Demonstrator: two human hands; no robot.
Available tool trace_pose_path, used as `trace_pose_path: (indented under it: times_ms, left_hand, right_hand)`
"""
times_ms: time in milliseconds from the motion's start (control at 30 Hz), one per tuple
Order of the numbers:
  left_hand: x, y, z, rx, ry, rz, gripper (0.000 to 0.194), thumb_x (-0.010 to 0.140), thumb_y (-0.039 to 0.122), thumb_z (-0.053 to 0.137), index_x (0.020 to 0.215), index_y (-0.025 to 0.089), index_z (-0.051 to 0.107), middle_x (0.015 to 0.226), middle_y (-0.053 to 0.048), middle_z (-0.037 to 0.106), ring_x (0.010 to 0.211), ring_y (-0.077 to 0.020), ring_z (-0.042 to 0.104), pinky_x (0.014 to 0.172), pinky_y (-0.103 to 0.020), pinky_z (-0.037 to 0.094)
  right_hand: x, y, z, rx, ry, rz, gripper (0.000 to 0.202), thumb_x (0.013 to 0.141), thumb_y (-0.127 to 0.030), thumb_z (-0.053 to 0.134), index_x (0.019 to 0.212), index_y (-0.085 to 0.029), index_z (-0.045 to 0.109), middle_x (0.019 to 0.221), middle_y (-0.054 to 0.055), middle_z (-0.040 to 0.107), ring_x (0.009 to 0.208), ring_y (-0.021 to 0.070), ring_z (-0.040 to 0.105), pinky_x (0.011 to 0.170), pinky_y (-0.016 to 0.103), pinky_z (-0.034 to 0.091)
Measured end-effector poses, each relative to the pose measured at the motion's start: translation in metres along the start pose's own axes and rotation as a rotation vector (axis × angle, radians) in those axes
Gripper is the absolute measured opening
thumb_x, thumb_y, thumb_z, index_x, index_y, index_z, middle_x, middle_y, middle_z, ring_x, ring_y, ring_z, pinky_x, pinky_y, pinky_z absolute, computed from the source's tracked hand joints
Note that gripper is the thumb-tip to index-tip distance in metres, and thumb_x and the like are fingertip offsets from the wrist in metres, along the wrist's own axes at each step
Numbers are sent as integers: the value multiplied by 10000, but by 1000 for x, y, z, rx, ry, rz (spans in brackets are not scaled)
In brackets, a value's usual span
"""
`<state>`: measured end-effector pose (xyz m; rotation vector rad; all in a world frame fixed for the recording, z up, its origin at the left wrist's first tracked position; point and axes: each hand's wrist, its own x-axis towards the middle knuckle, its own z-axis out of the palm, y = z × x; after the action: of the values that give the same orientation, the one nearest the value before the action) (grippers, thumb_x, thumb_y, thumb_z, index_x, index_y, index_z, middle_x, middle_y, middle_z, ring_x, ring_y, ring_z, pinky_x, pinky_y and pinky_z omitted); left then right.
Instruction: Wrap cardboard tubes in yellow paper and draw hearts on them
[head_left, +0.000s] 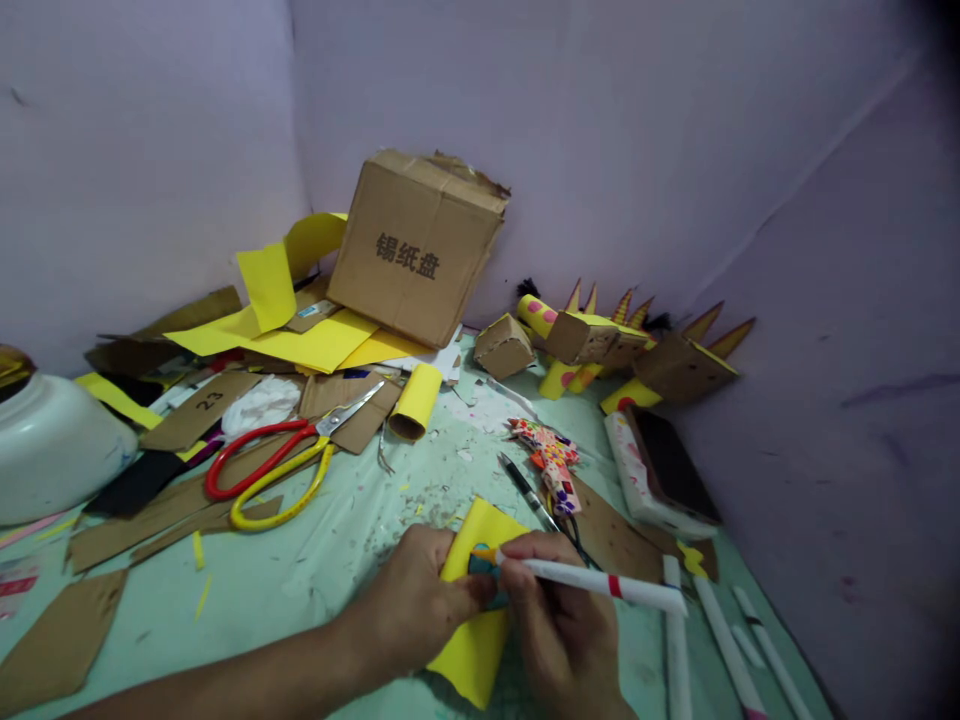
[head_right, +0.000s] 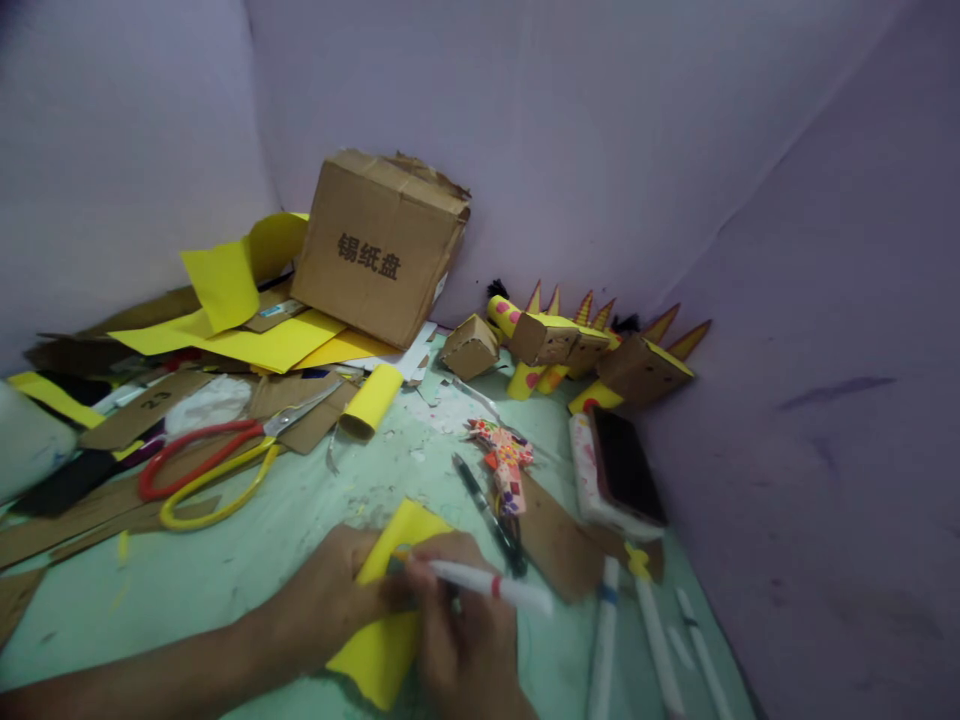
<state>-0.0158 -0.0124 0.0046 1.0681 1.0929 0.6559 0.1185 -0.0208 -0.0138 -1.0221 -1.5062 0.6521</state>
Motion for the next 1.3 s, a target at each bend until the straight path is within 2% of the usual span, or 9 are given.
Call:
trace_pose_path:
  times_ms: [167, 333, 433, 600, 933, 1300]
  left_hand:
    - [3, -3, -1, 33, 9, 27, 474, 609, 616, 639, 645, 153, 544, 556, 19, 473, 506, -120, 435, 467, -222, 337]
    - [4, 2, 1, -7, 35, -11, 538, 535, 677, 648, 607, 162, 511, 516, 29, 454, 471, -105, 415, 445, -213, 326]
    - [4, 3, 1, 1, 42, -19, 565, 526, 703, 633, 602, 158, 505, 505, 28, 454, 459, -99, 412, 433, -210, 318]
    - [3, -1, 1, -19, 31, 0, 507, 565, 626, 673, 646, 148, 528, 539, 15, 500, 485, -113, 460, 448, -210, 346]
    - [7, -12, -3, 23, 27, 22, 480, 659, 605, 615, 707, 131, 558, 584, -6, 545, 527, -134, 506, 464, -215, 367]
    - [5, -9, 0, 47, 88, 17, 472, 674, 586, 606, 754, 123, 569, 606, -14, 577, 534, -133, 516, 478, -215, 383]
  right_hand:
    - [0, 2, 2, -19, 41, 7, 102, 839, -246, 527, 798, -205, 612, 672, 12, 623, 560, 142, 572, 509, 251, 450]
    - [-1, 7, 2, -67, 38, 32, 98, 845, -264, 523, 811, -205, 595, 700, 23, 639, 598, 161, 597, 473, 249, 423]
    - [-1, 8, 2, -64, 31, 32, 93, 850, -251, 514, 820, -207, 590, 712, 26, 645, 634, 169, 611, 504, 256, 438]
    - [2, 6, 0, -128, 52, -30, 81, 834, -221, 531, 805, -207, 605, 665, 7, 626, 566, 149, 578, 504, 248, 444]
    - [10, 3, -6, -192, 9, -186, 94, 808, -125, 535, 834, -192, 595, 680, 2, 637, 535, 119, 583, 464, 200, 456]
    - [11, 3, -8, -207, 52, -221, 92, 809, -110, 532, 805, -172, 601, 640, 7, 615, 510, 103, 567, 452, 178, 452]
